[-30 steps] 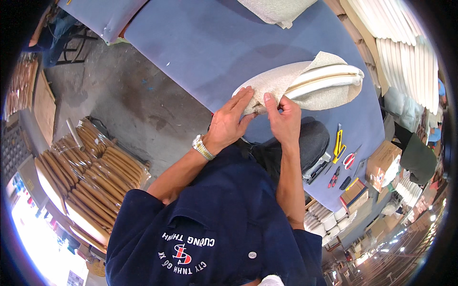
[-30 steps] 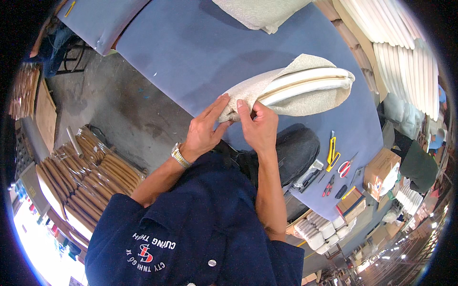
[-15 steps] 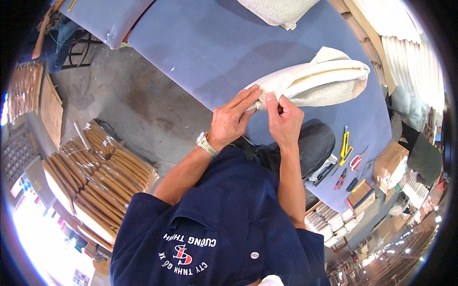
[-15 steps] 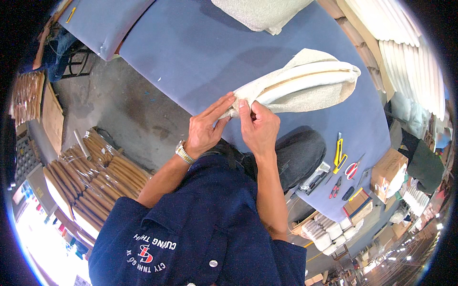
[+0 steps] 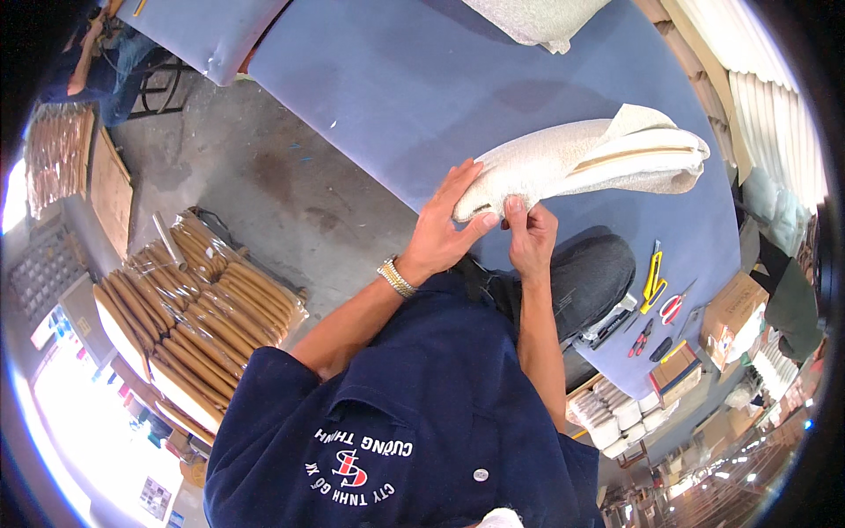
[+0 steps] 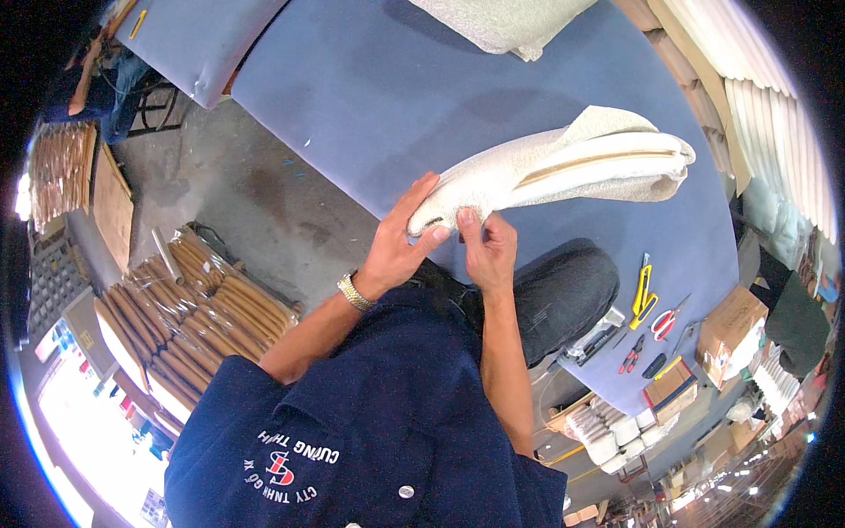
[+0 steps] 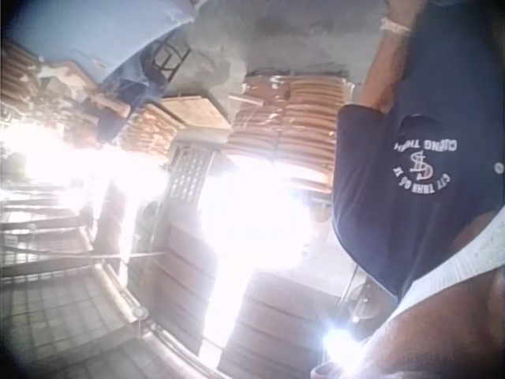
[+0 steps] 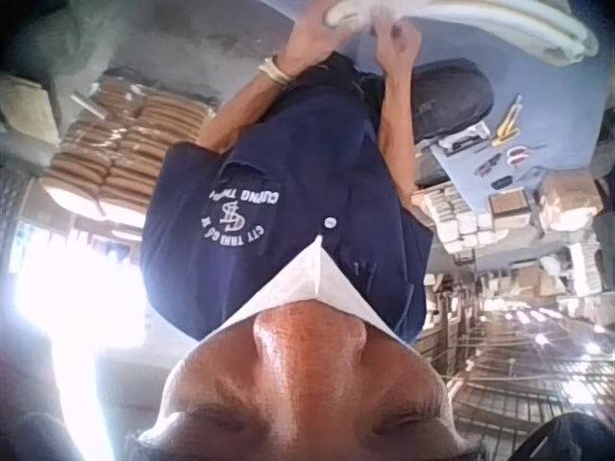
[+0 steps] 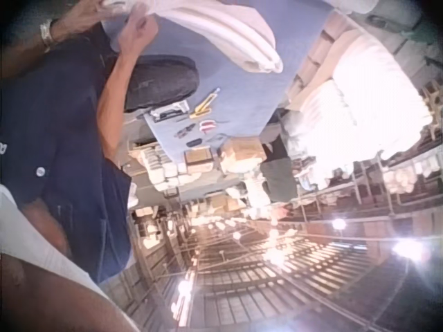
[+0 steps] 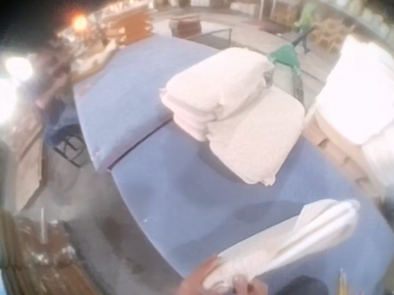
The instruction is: The person assembles cushion covers by folding fabric over foam inserts, trimming excess with a utility knife, and securing edges with a staple gun. The process is repeated for multiple cushion units on a blue work table in a workshop.
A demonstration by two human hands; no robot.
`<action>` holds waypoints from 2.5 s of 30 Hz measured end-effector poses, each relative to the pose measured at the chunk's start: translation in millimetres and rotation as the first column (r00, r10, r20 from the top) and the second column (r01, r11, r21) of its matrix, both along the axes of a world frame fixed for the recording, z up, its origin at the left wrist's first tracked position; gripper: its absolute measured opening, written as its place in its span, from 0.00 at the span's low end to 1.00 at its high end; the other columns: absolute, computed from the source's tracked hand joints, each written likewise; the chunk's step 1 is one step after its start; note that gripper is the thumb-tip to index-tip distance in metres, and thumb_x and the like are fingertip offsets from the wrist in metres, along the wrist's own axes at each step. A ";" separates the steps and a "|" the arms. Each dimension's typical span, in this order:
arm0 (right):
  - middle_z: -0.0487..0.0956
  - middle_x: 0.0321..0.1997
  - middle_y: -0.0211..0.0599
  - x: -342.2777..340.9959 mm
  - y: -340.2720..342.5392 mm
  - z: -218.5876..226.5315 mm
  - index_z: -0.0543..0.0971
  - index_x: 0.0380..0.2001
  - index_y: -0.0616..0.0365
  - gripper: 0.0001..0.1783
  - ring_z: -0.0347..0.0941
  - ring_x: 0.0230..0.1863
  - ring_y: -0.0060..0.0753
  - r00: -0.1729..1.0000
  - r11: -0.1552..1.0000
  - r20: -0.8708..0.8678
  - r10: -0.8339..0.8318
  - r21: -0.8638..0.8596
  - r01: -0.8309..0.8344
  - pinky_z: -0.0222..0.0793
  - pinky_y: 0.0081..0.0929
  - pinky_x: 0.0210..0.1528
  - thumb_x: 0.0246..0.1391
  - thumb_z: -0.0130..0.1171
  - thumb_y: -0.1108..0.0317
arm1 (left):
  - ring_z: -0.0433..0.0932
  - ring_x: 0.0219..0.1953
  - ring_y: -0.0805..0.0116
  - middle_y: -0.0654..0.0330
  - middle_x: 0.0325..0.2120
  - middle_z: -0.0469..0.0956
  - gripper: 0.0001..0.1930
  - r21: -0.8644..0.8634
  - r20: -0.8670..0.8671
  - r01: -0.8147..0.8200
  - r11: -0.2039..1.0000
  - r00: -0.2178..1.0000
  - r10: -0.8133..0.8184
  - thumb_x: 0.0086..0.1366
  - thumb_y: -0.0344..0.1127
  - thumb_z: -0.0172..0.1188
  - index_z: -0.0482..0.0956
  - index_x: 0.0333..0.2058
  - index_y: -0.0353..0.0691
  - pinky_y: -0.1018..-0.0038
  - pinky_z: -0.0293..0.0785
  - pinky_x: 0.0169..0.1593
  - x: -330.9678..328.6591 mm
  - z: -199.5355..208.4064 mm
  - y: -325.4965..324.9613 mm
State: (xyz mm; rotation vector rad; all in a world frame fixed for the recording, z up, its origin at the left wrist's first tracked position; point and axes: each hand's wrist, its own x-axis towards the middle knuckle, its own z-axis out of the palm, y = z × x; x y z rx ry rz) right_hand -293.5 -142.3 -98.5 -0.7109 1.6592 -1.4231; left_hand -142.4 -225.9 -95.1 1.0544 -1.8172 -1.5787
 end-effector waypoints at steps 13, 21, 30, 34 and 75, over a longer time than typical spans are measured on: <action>0.79 0.28 0.31 -4.6 1.4 -5.8 0.83 0.34 0.63 0.17 0.70 0.33 0.25 0.992 0.994 0.100 0.079 -0.089 -0.070 0.67 0.28 0.40 0.71 0.58 0.60 | 0.75 0.64 0.47 0.40 0.58 0.78 0.35 0.095 0.059 -0.108 0.990 0.993 0.103 0.63 0.44 0.73 0.72 0.64 0.33 0.58 0.65 0.69 -16.8 -0.9 0.8; 0.83 0.31 0.38 -32.6 4.9 26.3 0.84 0.36 0.61 0.10 0.76 0.34 0.36 0.923 0.958 -0.258 0.287 0.062 -0.280 0.70 0.35 0.44 0.67 0.60 0.65 | 0.79 0.60 0.51 0.40 0.57 0.79 0.30 -0.009 0.075 -0.080 0.997 0.994 0.080 0.64 0.35 0.70 0.75 0.63 0.32 0.63 0.73 0.63 -22.8 -0.4 -7.0; 0.81 0.49 0.42 -151.2 273.4 -22.3 0.77 0.52 0.66 0.17 0.78 0.50 0.35 0.516 0.527 -0.703 -0.489 0.233 0.817 0.73 0.31 0.55 0.63 0.64 0.70 | 0.74 0.66 0.48 0.42 0.61 0.77 0.31 -0.075 0.125 0.005 0.997 0.992 0.004 0.62 0.33 0.69 0.74 0.63 0.32 0.61 0.67 0.68 -17.7 -2.2 4.6; 0.77 0.59 0.58 -140.4 349.7 -94.8 0.67 0.66 0.64 0.41 0.75 0.60 0.57 0.638 0.401 -0.765 -0.091 0.558 0.727 0.72 0.44 0.61 0.49 0.71 0.69 | 0.72 0.67 0.45 0.44 0.62 0.76 0.32 -0.128 0.119 0.014 0.992 0.993 0.002 0.62 0.35 0.70 0.74 0.64 0.33 0.59 0.68 0.68 -19.1 -2.2 11.5; 0.86 0.39 0.43 -6.9 63.0 110.2 0.82 0.44 0.68 0.16 0.83 0.40 0.32 0.917 0.934 -0.323 0.233 0.336 -0.120 0.76 0.26 0.44 0.52 0.70 0.73 | 0.73 0.64 0.46 0.51 0.64 0.75 0.40 -0.269 0.103 0.062 0.961 0.994 -0.035 0.53 0.29 0.73 0.70 0.67 0.41 0.55 0.63 0.74 -17.2 1.7 8.9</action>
